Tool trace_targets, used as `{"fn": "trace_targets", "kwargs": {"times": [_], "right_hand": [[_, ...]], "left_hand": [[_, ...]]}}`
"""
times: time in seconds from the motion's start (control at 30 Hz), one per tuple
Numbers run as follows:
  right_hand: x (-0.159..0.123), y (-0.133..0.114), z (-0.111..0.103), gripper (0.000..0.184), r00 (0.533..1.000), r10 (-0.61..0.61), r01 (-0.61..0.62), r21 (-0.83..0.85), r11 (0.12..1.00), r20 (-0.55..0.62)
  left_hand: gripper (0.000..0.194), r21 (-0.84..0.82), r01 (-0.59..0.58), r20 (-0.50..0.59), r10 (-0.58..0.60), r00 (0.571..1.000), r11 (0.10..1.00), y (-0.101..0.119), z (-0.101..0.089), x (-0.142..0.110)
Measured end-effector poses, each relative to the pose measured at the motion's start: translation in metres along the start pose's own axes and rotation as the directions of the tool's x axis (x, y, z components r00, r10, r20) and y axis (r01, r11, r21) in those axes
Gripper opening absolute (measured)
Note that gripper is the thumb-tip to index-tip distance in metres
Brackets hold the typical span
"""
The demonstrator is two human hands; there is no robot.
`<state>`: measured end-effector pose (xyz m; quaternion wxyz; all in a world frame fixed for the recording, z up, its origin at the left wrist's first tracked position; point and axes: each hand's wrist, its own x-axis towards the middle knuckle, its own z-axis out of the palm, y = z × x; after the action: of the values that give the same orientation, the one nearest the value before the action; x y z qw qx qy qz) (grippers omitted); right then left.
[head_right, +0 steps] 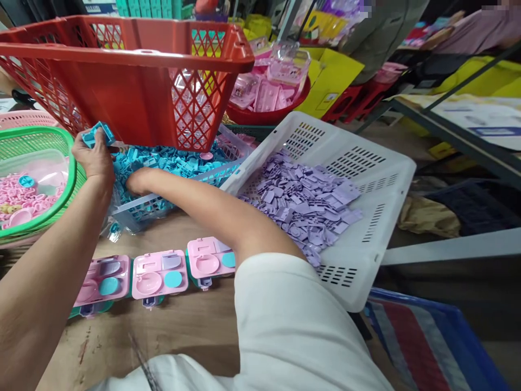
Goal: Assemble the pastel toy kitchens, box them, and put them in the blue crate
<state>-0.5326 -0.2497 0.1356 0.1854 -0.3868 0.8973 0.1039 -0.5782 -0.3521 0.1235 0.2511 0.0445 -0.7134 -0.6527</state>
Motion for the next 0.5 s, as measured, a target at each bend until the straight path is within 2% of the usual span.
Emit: {"fn": "trace_targets", "kwargs": {"times": [0.1, 0.17, 0.2, 0.3, 0.37, 0.43, 0.5], "right_hand": [[-0.015, 0.027, 0.003, 0.033, 0.982, 0.033, -0.030, 0.018, 0.999, -0.187], [-0.031, 0.044, 0.005, 0.038, 0.942, 0.169, -0.157, 0.064, 0.986, -0.289], [-0.038, 0.050, 0.006, 0.040, 0.917, 0.262, -0.246, 0.091, 0.965, -0.301], [-0.056, 0.058, 0.013, 0.043, 0.823, 0.540, -0.521, 0.146, 0.841, -0.178], [-0.060, 0.058, 0.020, 0.044, 0.764, 0.643, -0.630, 0.148, 0.762, -0.055], [-0.060, 0.056, 0.024, 0.041, 0.767, 0.641, -0.633, 0.169, 0.756, 0.005], [-0.057, 0.056, 0.024, 0.039, 0.817, 0.576, -0.553, 0.252, 0.794, -0.023]], "left_hand": [[0.013, -0.009, -0.062, -0.087, 0.061, 0.994, 0.998, -0.004, 0.002, 0.000], [0.014, -0.023, -0.064, -0.072, 0.062, 0.995, 0.998, -0.006, 0.004, -0.001], [0.015, -0.025, -0.057, -0.065, 0.055, 0.996, 0.998, -0.007, 0.005, -0.001], [0.018, -0.019, -0.029, -0.015, 0.029, 0.999, 0.999, -0.009, 0.006, -0.002], [0.021, -0.017, -0.014, 0.031, 0.014, 0.999, 1.000, -0.010, 0.006, -0.003], [0.024, -0.020, -0.010, 0.067, 0.012, 0.998, 1.000, -0.010, 0.005, -0.004], [0.027, -0.024, -0.023, 0.079, 0.025, 0.997, 0.999, -0.010, 0.004, -0.004]]}}
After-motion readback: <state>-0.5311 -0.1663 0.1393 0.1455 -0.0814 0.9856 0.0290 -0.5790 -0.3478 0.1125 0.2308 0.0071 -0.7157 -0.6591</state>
